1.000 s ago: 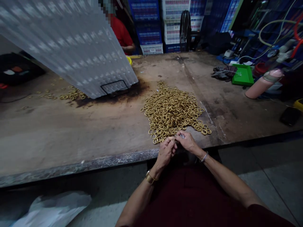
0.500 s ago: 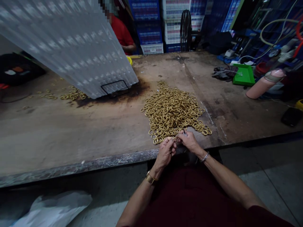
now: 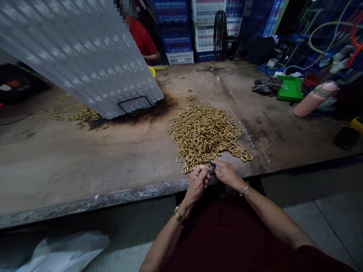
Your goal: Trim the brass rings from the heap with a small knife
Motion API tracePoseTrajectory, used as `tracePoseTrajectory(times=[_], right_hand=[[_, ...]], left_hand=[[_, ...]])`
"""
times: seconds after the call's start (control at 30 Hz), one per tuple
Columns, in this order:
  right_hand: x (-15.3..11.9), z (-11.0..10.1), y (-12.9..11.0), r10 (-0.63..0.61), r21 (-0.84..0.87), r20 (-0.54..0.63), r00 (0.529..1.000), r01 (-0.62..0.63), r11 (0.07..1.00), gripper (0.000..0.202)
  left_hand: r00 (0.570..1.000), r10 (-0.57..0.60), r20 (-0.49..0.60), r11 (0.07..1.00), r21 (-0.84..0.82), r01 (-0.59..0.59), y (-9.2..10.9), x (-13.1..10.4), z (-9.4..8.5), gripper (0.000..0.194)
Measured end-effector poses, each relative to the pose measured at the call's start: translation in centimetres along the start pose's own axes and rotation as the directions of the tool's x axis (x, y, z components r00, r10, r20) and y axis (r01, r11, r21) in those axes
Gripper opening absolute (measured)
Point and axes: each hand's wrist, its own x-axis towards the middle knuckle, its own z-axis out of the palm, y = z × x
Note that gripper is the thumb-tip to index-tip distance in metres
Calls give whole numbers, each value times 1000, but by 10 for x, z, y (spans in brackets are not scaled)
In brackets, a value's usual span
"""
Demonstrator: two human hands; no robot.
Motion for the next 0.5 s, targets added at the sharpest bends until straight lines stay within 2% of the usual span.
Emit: tracePoseTrajectory(times=[0.13,0.27,0.4,0.5], right_hand=[[7,-10,15,141,-81,-90,986,-149,986,27],[14,-18,22,284,-83,-211,935,-306,948,27],[24,-19,19,325,-140,-224,919,-360,922,32],[31,-19,17,335,-172,-215,917,-373,912,31]], left_hand=[[996,-63,63,982,-175,73,10,-3,1,35],[992,-86,92,956,-271,109,10,1,-2,34],[992,-105,72,943,-310,122,5,3,-2,30],[987,-130,98,923,-352,156,7,3,-2,28]])
